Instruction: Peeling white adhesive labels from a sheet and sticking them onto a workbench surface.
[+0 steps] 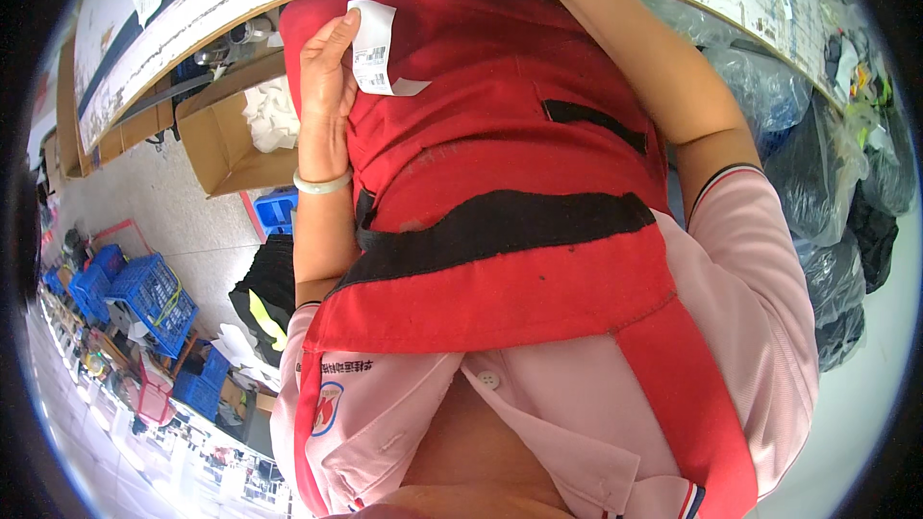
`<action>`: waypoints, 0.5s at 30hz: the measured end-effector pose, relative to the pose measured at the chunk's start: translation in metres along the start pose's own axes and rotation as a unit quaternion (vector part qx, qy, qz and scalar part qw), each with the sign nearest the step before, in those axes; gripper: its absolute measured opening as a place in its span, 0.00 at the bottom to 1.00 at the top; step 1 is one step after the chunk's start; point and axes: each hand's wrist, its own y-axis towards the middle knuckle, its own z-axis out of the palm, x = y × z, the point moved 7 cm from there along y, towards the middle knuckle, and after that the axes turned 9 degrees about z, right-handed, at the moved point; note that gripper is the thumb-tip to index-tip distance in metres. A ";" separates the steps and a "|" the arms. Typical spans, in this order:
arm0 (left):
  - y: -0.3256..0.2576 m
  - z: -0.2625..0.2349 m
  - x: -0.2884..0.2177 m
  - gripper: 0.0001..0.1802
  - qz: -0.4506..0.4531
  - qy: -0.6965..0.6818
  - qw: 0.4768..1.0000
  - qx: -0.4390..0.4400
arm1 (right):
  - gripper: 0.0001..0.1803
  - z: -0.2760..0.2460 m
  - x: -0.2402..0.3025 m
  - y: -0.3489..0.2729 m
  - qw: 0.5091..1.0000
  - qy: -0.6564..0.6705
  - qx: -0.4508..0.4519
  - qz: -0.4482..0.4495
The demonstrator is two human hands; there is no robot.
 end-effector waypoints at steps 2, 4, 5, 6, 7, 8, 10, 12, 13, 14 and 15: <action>0.000 -0.001 0.001 0.08 -0.002 -0.001 1.000 0.000 | 0.09 0.003 0.005 -0.002 1.000 -0.025 -0.013 0.008; 0.000 -0.004 0.001 0.08 0.000 -0.003 1.000 -0.002 | 0.09 0.006 0.007 -0.002 0.998 -0.051 -0.024 0.015; 0.001 -0.003 0.002 0.08 -0.001 -0.003 1.000 -0.002 | 0.09 0.005 0.005 -0.002 0.999 -0.041 -0.023 0.016; 0.001 -0.003 0.002 0.08 0.000 -0.002 1.000 -0.003 | 0.09 0.004 0.004 -0.001 0.999 -0.031 -0.021 0.018; 0.001 -0.002 0.002 0.08 0.000 -0.001 1.000 -0.003 | 0.09 0.004 0.003 -0.001 0.999 -0.031 -0.021 0.018; 0.001 -0.002 0.002 0.08 0.000 -0.001 1.000 -0.003 | 0.09 0.004 0.003 -0.001 0.999 -0.033 -0.024 0.015; 0.001 -0.002 0.001 0.08 0.000 -0.004 1.000 -0.003 | 0.09 0.004 0.003 -0.001 0.999 -0.035 -0.028 0.012; 0.001 -0.002 0.001 0.08 0.002 -0.005 1.000 -0.002 | 0.09 0.005 0.003 0.001 0.999 -0.043 -0.024 0.013; 0.001 -0.002 0.001 0.08 0.004 -0.005 1.000 0.000 | 0.09 0.005 0.003 0.001 0.999 -0.043 -0.024 0.012; 0.001 -0.002 0.001 0.08 0.004 -0.006 1.000 0.000 | 0.09 0.005 0.003 0.001 0.999 -0.044 -0.025 0.015; 0.001 -0.002 0.001 0.08 0.004 -0.005 1.000 0.000 | 0.10 0.005 0.003 0.000 0.999 -0.044 -0.025 0.017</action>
